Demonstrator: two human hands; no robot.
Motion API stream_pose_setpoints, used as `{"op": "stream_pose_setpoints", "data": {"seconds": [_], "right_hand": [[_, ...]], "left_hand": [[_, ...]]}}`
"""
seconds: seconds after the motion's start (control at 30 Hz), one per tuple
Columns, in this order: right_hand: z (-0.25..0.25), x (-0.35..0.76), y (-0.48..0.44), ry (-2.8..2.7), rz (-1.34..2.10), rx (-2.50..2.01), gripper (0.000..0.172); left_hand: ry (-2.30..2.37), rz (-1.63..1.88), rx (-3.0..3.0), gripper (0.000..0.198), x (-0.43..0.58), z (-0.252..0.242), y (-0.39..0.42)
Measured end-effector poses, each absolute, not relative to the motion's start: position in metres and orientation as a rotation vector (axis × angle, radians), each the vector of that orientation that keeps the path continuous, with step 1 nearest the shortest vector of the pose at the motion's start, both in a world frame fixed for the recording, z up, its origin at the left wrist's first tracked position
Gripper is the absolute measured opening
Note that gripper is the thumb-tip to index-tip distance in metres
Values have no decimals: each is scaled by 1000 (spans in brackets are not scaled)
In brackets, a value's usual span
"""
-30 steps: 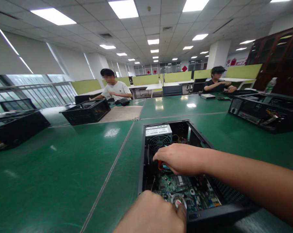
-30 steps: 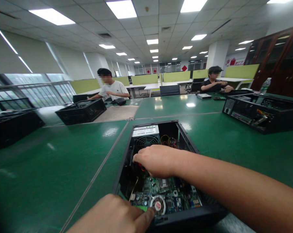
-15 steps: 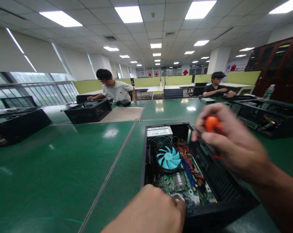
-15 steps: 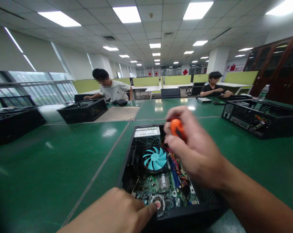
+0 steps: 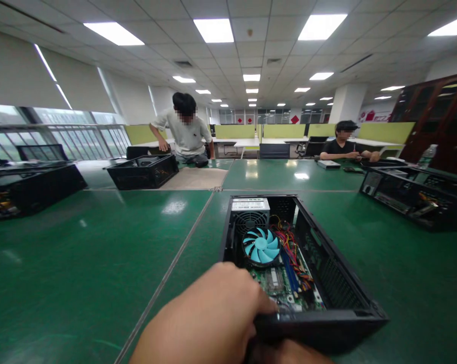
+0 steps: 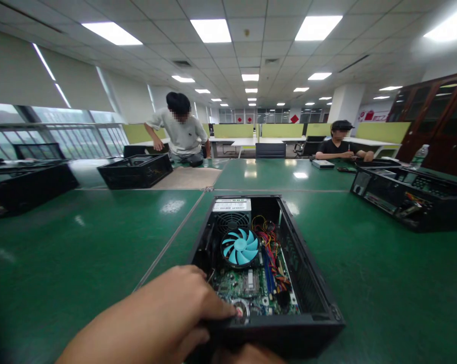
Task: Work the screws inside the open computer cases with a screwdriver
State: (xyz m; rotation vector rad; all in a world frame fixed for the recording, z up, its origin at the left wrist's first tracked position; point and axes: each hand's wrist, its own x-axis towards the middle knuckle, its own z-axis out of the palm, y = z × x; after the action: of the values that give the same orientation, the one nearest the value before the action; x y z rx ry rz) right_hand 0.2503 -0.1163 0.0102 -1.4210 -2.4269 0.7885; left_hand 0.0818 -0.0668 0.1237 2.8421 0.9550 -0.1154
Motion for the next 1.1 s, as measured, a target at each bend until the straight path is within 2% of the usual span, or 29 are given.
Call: {"op": "stream_pose_setpoints", "data": {"seconds": [0.1, 0.13, 0.2, 0.23, 0.37, 0.53, 0.63, 1.1], "right_hand": [[-2, 241, -67, -2383, 699, -1483, 26], [-5, 239, -50, -2347, 639, -1540, 23], [-10, 239, -21, -2235, 488, -1683, 33], [-12, 241, -11, -2183, 419, -1746, 37], [-23, 251, -7, -2077, 255, -1888, 44], [-40, 255, -20, -2151, 247, -1882, 34], [-44, 255, -17, -2169, 261, -1872, 30], [-43, 258, -12, -2177, 299, -1852, 31]], "left_hand": [[1174, 433, 2662, 46, 85, 118, -24], [1221, 662, 2536, 44, 90, 112, -8], [1254, 805, 2444, 24, 103, 90, 21], [1245, 819, 2419, 17, 111, 74, 33], [1212, 759, 2315, 33, 131, -2, 63], [1206, 696, 2229, 31, 140, -67, 76], [1201, 696, 2230, 30, 142, -76, 79], [1221, 662, 2237, 30, 143, -72, 80]]}}
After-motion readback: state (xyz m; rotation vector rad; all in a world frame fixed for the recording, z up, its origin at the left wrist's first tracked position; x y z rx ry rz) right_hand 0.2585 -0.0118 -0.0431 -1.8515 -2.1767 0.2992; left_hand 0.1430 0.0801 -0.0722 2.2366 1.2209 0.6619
